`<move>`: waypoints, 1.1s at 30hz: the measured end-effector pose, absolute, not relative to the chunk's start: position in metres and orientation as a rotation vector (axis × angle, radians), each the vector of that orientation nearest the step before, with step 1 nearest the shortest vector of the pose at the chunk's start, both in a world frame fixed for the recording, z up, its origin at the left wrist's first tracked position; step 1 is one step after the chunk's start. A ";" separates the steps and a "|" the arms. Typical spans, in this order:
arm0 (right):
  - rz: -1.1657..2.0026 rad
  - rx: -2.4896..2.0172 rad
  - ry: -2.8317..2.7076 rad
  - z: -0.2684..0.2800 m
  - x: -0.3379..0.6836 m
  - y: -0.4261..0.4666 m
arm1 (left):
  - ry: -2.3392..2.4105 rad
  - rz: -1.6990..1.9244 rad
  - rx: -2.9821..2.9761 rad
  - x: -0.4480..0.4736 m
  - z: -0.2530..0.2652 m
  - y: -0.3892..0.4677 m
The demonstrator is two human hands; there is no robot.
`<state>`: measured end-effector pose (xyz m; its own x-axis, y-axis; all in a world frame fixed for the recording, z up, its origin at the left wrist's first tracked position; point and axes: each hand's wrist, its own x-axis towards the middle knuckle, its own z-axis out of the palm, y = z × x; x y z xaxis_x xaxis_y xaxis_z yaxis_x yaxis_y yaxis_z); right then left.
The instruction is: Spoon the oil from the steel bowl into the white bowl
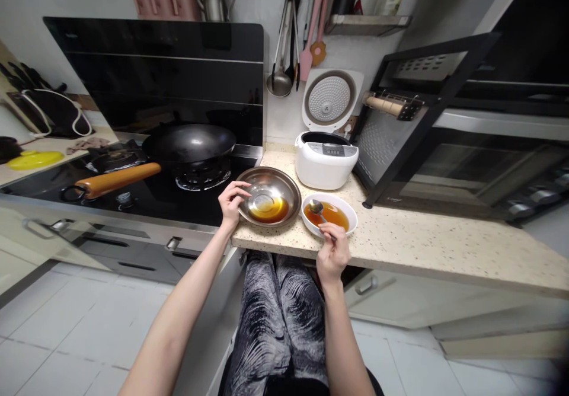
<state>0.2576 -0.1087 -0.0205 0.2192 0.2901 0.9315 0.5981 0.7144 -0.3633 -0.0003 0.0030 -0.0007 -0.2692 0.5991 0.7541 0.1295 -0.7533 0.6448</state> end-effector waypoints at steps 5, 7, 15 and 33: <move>-0.350 -0.758 -1.606 -0.021 0.259 -0.108 | 0.886 2.094 1.665 0.000 -0.001 0.004; -0.357 -0.760 -1.670 -0.022 0.260 -0.109 | 0.881 2.096 1.664 0.000 -0.001 0.004; -0.390 -0.785 -1.742 -0.020 0.267 -0.111 | 0.885 2.091 1.670 0.000 -0.002 0.004; 0.053 -0.752 -1.218 -0.020 0.213 -0.106 | 0.914 2.088 1.679 0.000 -0.001 0.004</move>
